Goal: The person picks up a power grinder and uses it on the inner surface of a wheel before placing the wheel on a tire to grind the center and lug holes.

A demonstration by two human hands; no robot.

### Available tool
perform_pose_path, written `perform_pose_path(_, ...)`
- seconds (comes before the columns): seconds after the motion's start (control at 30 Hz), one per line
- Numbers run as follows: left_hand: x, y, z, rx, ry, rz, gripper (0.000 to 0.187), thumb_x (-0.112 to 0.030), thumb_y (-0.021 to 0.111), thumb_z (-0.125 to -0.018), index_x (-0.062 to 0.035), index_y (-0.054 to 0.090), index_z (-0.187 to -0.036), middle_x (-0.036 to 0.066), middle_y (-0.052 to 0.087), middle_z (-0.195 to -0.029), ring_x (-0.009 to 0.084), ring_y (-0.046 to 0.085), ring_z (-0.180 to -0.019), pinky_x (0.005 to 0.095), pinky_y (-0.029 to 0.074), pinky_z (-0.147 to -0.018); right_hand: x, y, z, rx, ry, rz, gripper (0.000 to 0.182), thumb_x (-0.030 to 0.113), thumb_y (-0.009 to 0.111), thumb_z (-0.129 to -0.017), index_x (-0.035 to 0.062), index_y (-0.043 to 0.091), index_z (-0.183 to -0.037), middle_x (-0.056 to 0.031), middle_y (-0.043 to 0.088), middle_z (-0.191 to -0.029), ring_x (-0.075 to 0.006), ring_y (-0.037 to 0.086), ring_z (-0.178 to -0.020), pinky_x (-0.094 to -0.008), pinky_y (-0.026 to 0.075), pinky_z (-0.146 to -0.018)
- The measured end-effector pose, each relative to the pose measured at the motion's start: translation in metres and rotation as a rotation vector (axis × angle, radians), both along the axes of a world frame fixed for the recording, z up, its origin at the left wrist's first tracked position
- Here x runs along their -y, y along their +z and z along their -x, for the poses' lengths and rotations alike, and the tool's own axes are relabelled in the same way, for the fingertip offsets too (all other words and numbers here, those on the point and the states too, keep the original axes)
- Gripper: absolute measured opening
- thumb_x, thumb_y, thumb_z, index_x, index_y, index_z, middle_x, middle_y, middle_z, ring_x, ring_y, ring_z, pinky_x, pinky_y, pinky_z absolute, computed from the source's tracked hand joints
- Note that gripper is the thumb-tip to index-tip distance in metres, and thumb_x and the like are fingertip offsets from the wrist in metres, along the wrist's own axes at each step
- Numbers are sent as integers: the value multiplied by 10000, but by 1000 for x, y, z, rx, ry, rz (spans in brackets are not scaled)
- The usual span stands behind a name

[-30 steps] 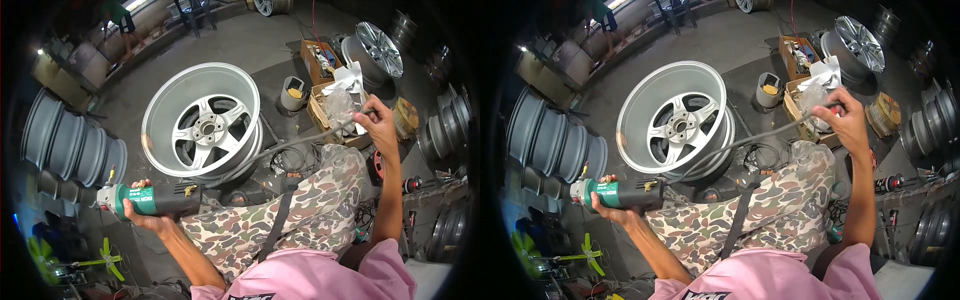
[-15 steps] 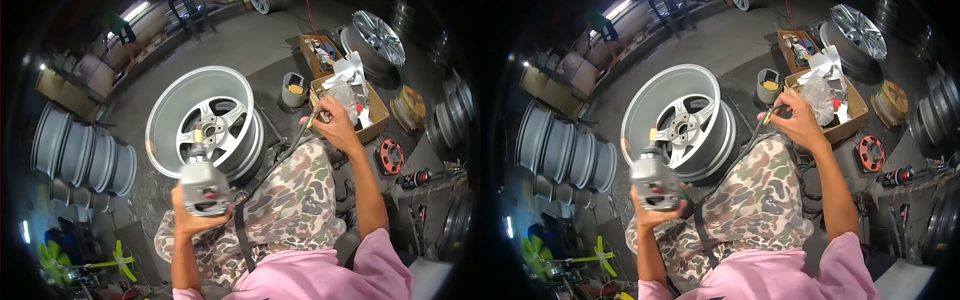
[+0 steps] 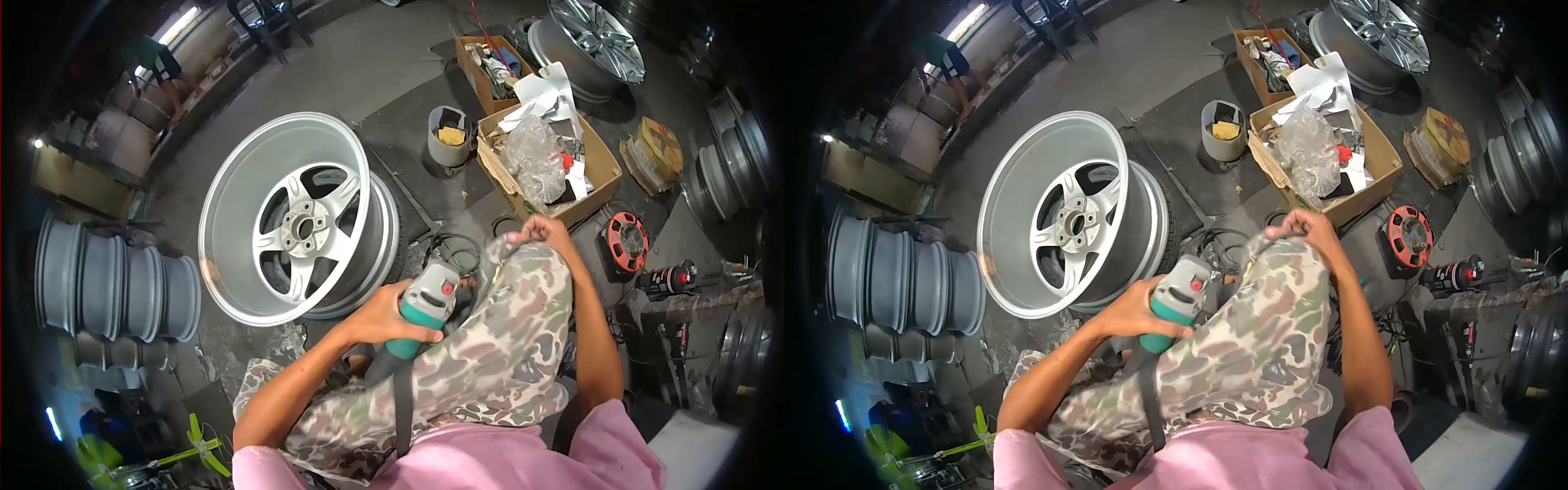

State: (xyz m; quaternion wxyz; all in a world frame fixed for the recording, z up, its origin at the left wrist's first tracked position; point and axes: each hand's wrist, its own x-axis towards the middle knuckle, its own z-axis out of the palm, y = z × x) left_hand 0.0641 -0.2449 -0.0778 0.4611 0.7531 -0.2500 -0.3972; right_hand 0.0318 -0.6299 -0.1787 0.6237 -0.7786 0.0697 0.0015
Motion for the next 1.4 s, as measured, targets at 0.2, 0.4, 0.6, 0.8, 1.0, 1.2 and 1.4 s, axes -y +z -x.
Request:
perform_pose_path(0.2, 28, -121, -21, 203, 126, -328, 884, -439, 961, -593, 64, 594, -1221, 218, 730, -1056, 305, 726, -981, 384, 545, -921, -30, -6, 55, -359, -73, -819, 233, 203, 809, -868, 40, 657, -934, -18, 616, -787, -104, 630, -701, -284, 496, -613)
perform_pose_path(0.4, 49, -185, -17, 474, 144, -439, 781, -321, 928, -620, 18, 423, -1109, 262, 697, -947, 470, 698, -888, 526, 569, -756, -44, -42, 123, -414, -207, -482, 235, 201, 803, -869, 36, 654, -948, -34, 613, -805, -129, 637, -722, -297, 502, -629)
perform_pose_path(0.6, 43, -200, -4, 483, 71, -500, 764, -253, 939, -619, -29, 415, -1128, 235, 617, -1045, 479, 684, -859, 544, 569, -722, -48, -57, 153, -496, -268, -394, 237, 199, 796, -871, 33, 652, -961, -49, 611, -823, -153, 645, -744, -309, 508, -644)
perform_pose_path(0.8, 47, -197, 2, 501, 87, -474, 760, -245, 932, -624, -29, 405, -1128, 235, 612, -1036, 485, 676, -869, 545, 569, -732, -45, -64, 149, -482, -265, -337, 240, 196, 790, -872, 30, 650, -975, -65, 609, -842, -177, 652, -765, -322, 514, -660)
perform_pose_path(1.0, 35, -222, 11, 425, 120, -545, 796, -303, 945, -623, -12, 408, -1134, 286, 667, -1112, 483, 693, -955, 539, 577, -795, -45, -62, 155, -449, -260, -281, 244, 194, 784, -873, 27, 648, -988, -81, 606, -860, -202, 660, -787, -334, 520, -675)
perform_pose_path(1.2, -3, -245, 39, 260, 159, -753, 807, -325, 950, -633, -11, 428, -1162, 286, 677, -1116, 465, 696, -1000, 502, 580, -862, -60, -83, 171, -422, -272, -215, 248, 192, 777, -875, 24, 645, -1002, -97, 604, -879, -226, 667, -808, -347, 526, -691)
perform_pose_path(1.4, -26, -320, 62, 379, 190, -732, 698, -255, 888, -707, 3, 410, -1144, 305, 671, -1048, 505, 680, -963, 552, 559, -842, -93, -126, 199, -350, -294, -147, 253, 189, 771, -876, 21, 643, -1015, -113, 602, -897, -250, 675, -830, -359, 532, -706)
